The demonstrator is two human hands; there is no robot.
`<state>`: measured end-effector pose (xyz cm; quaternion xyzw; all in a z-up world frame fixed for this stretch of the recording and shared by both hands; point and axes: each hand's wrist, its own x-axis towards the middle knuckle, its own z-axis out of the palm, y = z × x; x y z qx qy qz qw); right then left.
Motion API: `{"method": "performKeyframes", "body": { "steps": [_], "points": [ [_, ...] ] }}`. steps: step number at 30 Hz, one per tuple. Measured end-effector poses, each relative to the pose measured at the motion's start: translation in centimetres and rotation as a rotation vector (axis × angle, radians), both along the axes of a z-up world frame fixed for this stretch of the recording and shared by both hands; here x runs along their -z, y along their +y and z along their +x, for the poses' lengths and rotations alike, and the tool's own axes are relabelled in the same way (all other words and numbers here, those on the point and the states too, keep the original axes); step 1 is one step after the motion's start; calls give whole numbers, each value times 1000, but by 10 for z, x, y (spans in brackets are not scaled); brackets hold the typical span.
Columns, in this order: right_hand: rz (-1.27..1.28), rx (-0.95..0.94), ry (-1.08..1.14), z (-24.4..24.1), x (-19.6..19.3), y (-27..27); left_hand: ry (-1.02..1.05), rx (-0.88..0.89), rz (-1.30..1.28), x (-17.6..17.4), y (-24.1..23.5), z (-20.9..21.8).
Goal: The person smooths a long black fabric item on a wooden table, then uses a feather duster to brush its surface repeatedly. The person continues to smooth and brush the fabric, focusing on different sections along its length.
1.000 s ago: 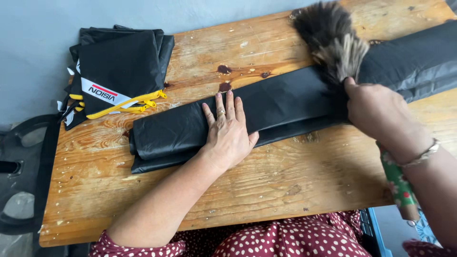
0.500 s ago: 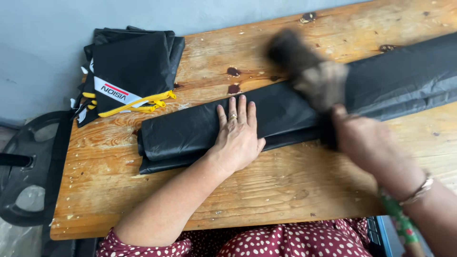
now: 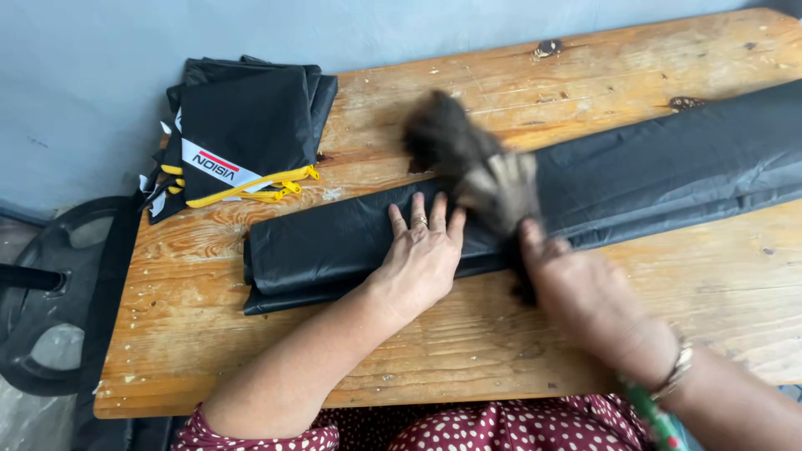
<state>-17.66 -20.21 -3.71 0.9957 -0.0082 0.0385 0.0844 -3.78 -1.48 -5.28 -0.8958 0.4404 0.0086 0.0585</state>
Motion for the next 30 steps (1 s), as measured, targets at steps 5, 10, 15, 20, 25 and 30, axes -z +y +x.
{"method": "performKeyframes", "body": {
  "steps": [5, 10, 15, 20, 25, 30],
  "points": [
    [-165, 173, -112, 6, -10, -93, 115, -66, 124, -20, 7, -2],
    [133, 322, 9, 8, -37, -71, 331, -183, 355, -77, 11, -8],
    [139, -65, -76, 8, -32, 2, 156, 27, -334, -46, -15, -11],
    [95, 147, 126, -4, -43, 0, 231, -67, -263, -35, -1, -14],
    [51, 291, 151, 0, -19, -87, 122, -108, -146, -19, 41, 18],
    [138, 124, -109, 0, -24, -65, 196, -222, -121, -63, 16, 14]
  ]
}}
